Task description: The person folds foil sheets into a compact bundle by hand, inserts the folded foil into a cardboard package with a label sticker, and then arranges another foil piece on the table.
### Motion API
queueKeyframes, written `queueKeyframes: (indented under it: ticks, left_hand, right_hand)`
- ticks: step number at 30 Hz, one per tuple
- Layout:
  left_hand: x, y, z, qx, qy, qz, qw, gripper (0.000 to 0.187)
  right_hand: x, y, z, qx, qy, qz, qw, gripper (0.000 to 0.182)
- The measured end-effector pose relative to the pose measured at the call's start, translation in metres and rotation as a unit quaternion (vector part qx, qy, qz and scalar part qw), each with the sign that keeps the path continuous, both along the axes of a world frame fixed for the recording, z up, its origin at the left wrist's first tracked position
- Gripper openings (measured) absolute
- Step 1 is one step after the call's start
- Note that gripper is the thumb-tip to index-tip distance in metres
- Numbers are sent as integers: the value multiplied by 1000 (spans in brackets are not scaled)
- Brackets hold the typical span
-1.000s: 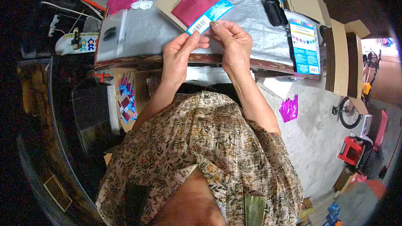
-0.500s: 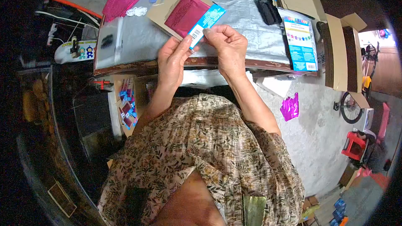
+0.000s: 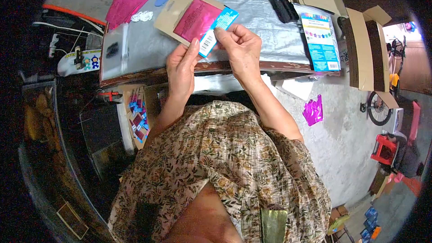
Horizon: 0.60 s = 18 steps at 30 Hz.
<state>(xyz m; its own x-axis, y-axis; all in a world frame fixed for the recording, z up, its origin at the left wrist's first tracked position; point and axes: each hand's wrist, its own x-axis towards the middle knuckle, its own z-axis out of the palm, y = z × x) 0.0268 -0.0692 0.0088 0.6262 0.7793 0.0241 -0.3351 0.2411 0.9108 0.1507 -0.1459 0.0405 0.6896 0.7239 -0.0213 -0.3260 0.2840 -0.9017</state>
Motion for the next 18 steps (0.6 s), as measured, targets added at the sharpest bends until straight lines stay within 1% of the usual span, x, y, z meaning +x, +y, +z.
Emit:
queueKeyframes:
  ticks: [3,11,14,15,18]
  left_hand:
    - [0,-1,0,-2,1,6,1000,24]
    - [-2,-1,-5,1,14,-6,1000,26]
    - [-3,-1,0,-52,-2,-16,999,23]
    - [-2,-2,2,-53,-1,-16,998,23]
    - [5,-6,10,-19,18,-11,1000,20]
  right_hand:
    - [-1,-2,6,-25,-25,-11,999,9]
    - [1,-3,-6,-41,-74,-28,996,9]
    - [0,-1,-4,-37,-62,-30,997,10]
    - [0,-1,-3,-35,-57,-31,997,11]
    - [0,-3,-2,-48,-64,-25,996,12]
